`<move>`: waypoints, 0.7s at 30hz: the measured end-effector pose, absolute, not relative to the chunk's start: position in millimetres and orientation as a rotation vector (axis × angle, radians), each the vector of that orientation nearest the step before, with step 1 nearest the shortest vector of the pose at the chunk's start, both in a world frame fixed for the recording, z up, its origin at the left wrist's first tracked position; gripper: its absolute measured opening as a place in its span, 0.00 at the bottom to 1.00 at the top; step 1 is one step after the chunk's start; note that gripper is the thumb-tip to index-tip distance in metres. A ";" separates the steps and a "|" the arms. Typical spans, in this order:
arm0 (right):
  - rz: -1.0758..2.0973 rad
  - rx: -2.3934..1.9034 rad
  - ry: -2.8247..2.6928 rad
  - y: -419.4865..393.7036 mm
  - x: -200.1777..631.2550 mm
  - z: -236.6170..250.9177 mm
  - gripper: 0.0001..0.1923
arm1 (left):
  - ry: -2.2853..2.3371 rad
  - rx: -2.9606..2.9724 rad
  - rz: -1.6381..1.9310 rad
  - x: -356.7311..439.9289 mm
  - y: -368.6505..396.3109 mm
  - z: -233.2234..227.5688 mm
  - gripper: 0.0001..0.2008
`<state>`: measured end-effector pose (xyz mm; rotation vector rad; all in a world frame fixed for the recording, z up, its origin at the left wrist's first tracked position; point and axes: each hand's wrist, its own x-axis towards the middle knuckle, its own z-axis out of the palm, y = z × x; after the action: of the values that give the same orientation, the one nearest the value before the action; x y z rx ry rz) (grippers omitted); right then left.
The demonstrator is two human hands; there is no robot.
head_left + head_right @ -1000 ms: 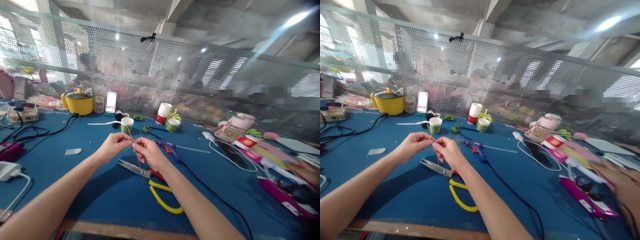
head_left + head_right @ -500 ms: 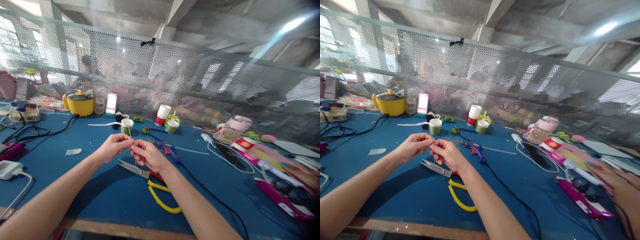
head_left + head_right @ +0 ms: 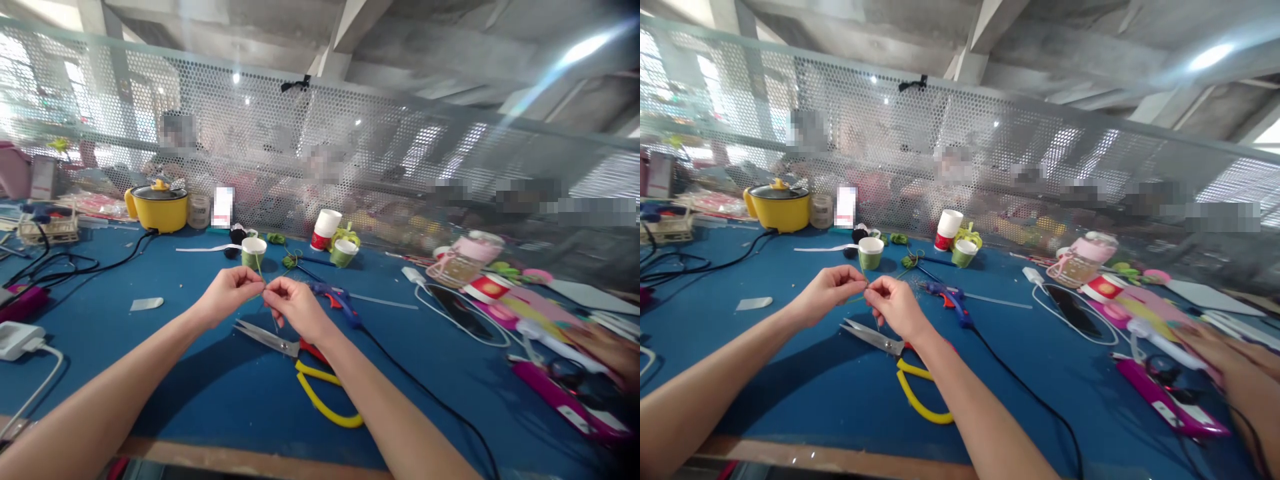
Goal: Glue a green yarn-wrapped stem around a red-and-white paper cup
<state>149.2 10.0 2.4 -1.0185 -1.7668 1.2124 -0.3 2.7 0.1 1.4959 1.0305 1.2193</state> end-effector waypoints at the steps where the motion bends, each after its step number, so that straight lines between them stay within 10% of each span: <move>1: 1.199 -1.024 -1.778 9.9 148.9 2.2 0.10 | 1.037 1.492 1.223 0.0 2.7 0.1 0.09; 21: 1.567 -0.876 -1.536 10.8 150.3 3.6 0.10 | 0.942 1.375 1.203 -2.1 2.4 3.7 0.09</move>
<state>150.3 10.8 3.6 -0.8763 -1.5355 1.5672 -2.1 2.4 3.7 1.3751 0.9422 1.2034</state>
